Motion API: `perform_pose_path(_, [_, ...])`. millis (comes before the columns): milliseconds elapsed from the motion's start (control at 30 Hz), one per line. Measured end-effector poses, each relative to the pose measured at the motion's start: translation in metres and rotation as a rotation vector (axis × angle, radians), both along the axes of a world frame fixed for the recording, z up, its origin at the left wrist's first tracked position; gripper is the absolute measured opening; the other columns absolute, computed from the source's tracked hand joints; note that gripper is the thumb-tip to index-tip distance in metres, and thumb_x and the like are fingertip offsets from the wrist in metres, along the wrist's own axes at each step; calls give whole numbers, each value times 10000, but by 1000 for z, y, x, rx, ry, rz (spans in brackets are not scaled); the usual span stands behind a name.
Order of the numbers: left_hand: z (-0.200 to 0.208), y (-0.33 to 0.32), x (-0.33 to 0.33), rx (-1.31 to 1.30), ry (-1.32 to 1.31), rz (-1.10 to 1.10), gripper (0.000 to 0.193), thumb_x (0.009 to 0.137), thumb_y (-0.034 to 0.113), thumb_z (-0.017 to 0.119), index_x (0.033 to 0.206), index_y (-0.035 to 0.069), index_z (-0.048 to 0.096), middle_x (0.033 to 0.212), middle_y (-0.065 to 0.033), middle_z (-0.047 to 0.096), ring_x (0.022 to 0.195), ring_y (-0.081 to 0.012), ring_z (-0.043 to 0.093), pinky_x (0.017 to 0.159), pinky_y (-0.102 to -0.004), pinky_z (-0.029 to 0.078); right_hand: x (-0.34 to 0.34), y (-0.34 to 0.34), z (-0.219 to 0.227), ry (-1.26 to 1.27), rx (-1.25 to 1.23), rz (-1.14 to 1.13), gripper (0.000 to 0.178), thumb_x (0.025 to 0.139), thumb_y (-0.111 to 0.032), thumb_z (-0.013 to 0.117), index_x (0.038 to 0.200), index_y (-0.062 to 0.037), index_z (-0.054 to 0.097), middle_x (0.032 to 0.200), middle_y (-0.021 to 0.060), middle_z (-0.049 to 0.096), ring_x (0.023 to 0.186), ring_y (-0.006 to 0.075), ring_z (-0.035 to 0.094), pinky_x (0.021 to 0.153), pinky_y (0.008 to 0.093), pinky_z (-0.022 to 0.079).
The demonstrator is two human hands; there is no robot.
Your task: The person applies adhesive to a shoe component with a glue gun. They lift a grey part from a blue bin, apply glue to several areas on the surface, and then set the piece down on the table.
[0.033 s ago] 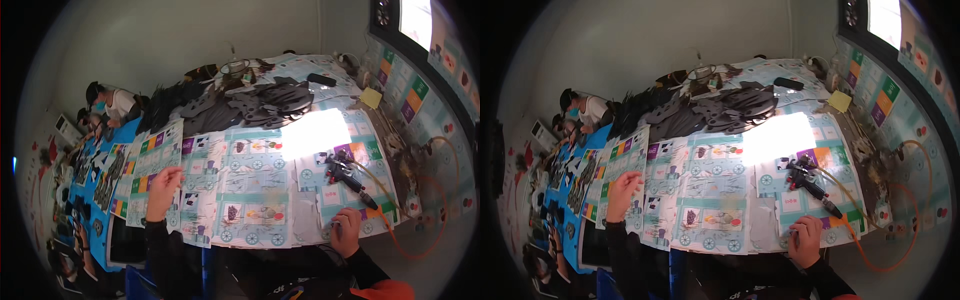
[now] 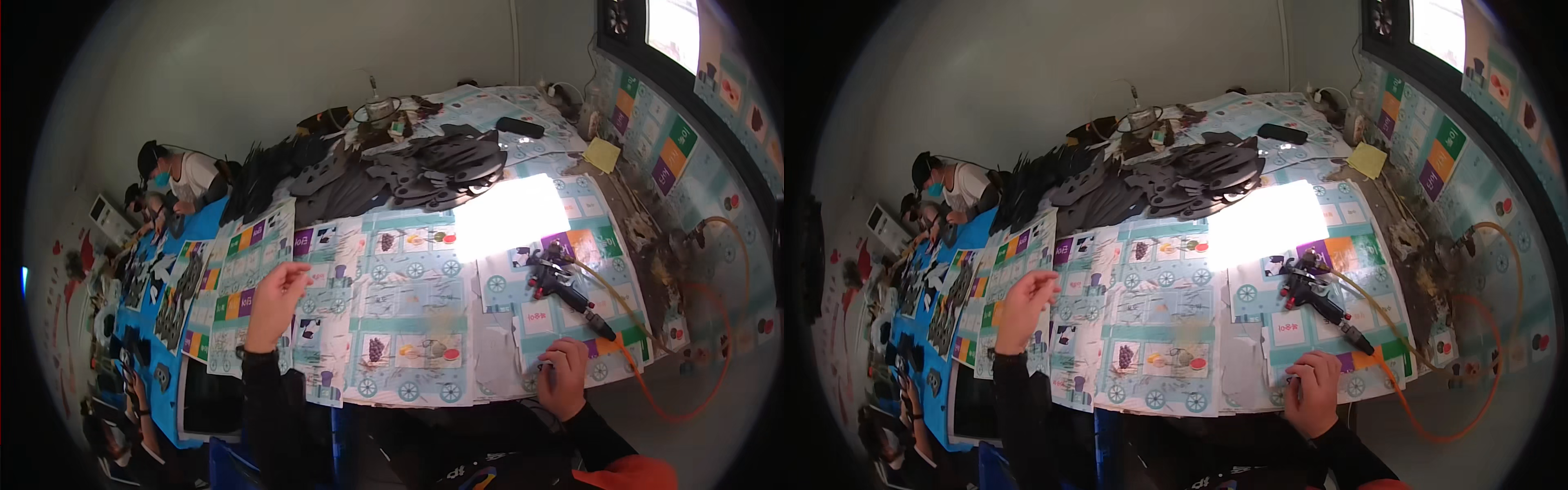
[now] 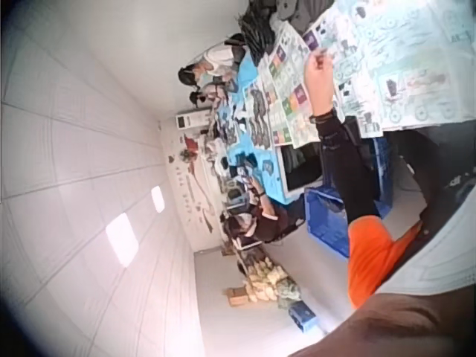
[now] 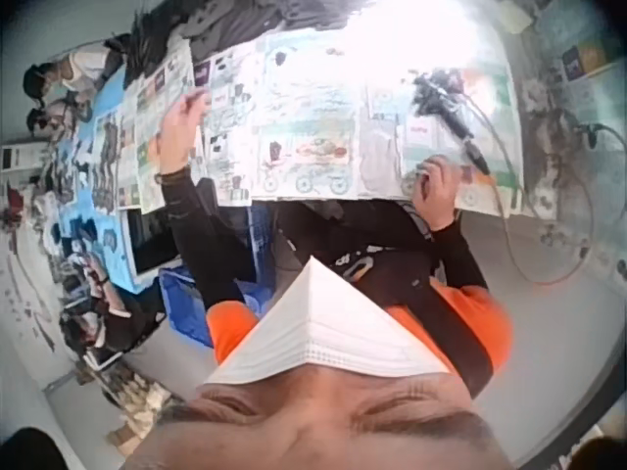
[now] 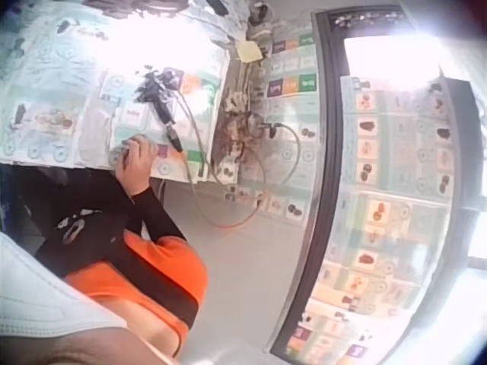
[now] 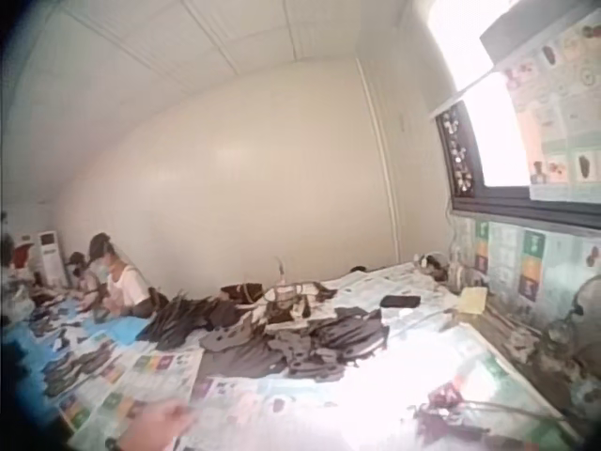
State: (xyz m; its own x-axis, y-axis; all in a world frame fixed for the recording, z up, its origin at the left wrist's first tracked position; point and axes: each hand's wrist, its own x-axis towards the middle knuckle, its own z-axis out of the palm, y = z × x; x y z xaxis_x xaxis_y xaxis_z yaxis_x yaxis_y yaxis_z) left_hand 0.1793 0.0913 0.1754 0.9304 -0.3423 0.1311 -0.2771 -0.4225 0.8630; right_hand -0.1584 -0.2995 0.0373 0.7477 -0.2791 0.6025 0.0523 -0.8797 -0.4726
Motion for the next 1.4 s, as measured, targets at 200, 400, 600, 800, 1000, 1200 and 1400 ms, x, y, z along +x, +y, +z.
perform_pose_path(200, [6, -205, 58, 298, -313, -233, 209, 966, 195, 742, 1112, 46, 754, 906, -126, 754, 817, -228, 720, 767, -350, 556, -10, -10, 5, -20, 43, 58, 316, 686, 48, 673, 982, -63, 652, 1051, 115, 618, 1086, 358, 608, 972, 501, 442])
perform_pose_path(400, [-54, -347, 91, 543, -705, -405, 274, 920, 219, 754, 1172, 119, 788, 1290, -170, 663, 1211, -403, 594, 1033, -477, 503, -6, -16, 13, -41, 107, 94, 315, 670, 33, 690, 968, -66, 663, 1032, 98, 634, 1070, 331, 628, 954, 498, 454])
perform_pose_path(600, [-101, -440, 97, 731, -599, -458, 462, 876, -4, 663, 1330, 86, 682, 1587, -192, 471, 1351, -409, 537, 1062, -476, 549, -10, -23, 1, -13, 123, 80, 287, 668, -11, 700, 949, -66, 674, 1025, 97, 639, 1065, 319, 638, 959, 496, 467])
perform_pose_path(800, [-116, -414, 136, 379, -732, -419, 351, 975, 72, 631, 1279, -103, 630, 1436, -295, 582, 1283, -440, 607, 1104, -465, 497, -12, -20, 3, -48, 151, 120, 301, 665, -16, 698, 963, -56, 679, 1028, 106, 642, 1066, 325, 635, 962, 497, 467])
perform_pose_path(1000, [-40, -330, 52, 225, -655, -547, 297, 1058, 104, 548, 1274, -60, 668, 1380, -216, 656, 1263, -394, 634, 1082, -410, 504, -20, -25, 4, -55, 150, 115, 311, 657, -9, 697, 965, -53, 675, 1023, 107, 640, 1067, 331, 632, 960, 491, 457])
perform_pose_path(1200, [-26, -178, -91, 152, -347, -387, 134, 993, 61, 710, 1086, -29, 679, 1250, -143, 708, 1061, -259, 737, 907, -343, 586, -10, -21, 6, -85, 152, 142, 291, 667, 37, 667, 942, -57, 645, 1004, 110, 623, 1060, 338, 626, 942, 486, 435])
perform_pose_path(1400, [-134, -91, -155, -183, 77, 182, 202, 930, 75, 841, 972, -6, 661, 834, -18, 653, 723, -50, 583, 666, -226, 484, -3, -15, 8, -50, 112, 154, 284, 684, 60, 637, 940, -61, 631, 1002, 110, 610, 1068, 348, 604, 979, 477, 408])
